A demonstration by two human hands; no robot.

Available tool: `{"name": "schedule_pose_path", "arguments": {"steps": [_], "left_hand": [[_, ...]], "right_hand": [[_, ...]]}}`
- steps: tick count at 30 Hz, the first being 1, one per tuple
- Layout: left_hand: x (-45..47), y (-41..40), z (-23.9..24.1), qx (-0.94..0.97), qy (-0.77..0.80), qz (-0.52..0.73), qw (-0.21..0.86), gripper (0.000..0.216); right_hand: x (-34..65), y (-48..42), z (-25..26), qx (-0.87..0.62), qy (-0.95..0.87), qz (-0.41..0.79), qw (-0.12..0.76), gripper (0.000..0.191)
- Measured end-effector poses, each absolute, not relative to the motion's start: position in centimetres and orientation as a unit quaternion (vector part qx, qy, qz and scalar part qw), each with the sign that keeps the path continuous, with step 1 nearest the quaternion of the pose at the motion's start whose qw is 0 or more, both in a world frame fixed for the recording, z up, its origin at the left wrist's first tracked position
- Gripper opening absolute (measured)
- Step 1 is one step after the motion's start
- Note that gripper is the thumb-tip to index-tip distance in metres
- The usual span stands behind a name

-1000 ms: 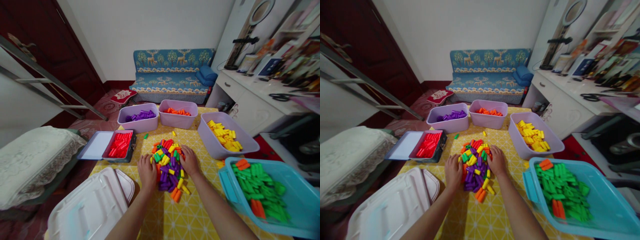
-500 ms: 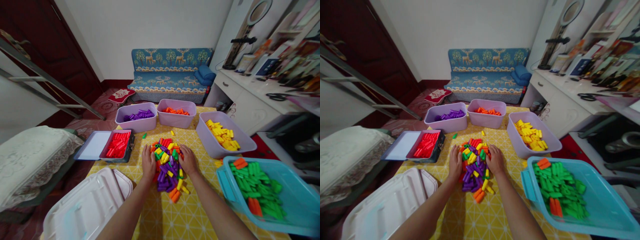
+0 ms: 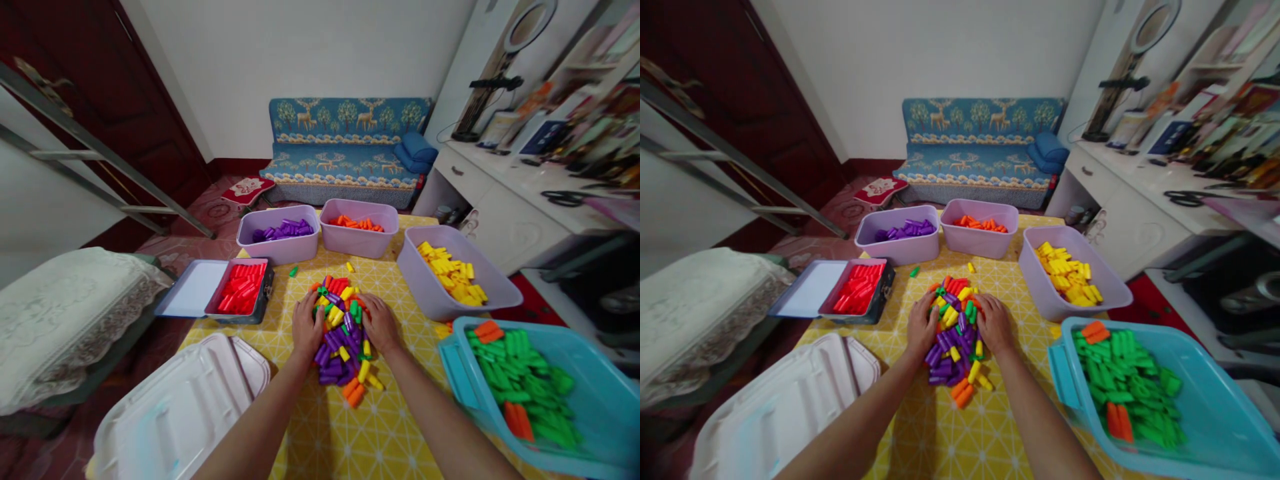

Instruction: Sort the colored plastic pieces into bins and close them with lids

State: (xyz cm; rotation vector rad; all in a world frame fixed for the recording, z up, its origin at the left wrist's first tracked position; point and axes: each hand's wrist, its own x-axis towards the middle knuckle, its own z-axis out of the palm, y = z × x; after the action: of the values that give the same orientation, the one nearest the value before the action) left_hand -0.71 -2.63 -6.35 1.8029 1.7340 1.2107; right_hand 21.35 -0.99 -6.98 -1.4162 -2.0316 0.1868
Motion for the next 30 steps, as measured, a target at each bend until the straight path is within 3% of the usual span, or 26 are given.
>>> {"name": "schedule_pose_path", "arguments": {"steps": [6,19,30], "left_hand": [[-0.56,-2.74,-6.17,0.631,0.627,0.420,0.181,0.038],[-0.54,-2.63,-6.29,0.628,0.629,0.425,0.172,0.036],[-0.59,-2.50,-6.84,0.642,0.627,0.416,0.145,0.037]], "right_hand": [[21.37,-1.34,-7.00,-0.548,-0.766,0.063,0.330,0.052],[21.26,-1.50,-6.47,-0.541,-0.763,0.083,0.344,0.026],[21.19,-1.35,-6.81,-0.562,-0.751,0.083,0.336,0.034]]}}
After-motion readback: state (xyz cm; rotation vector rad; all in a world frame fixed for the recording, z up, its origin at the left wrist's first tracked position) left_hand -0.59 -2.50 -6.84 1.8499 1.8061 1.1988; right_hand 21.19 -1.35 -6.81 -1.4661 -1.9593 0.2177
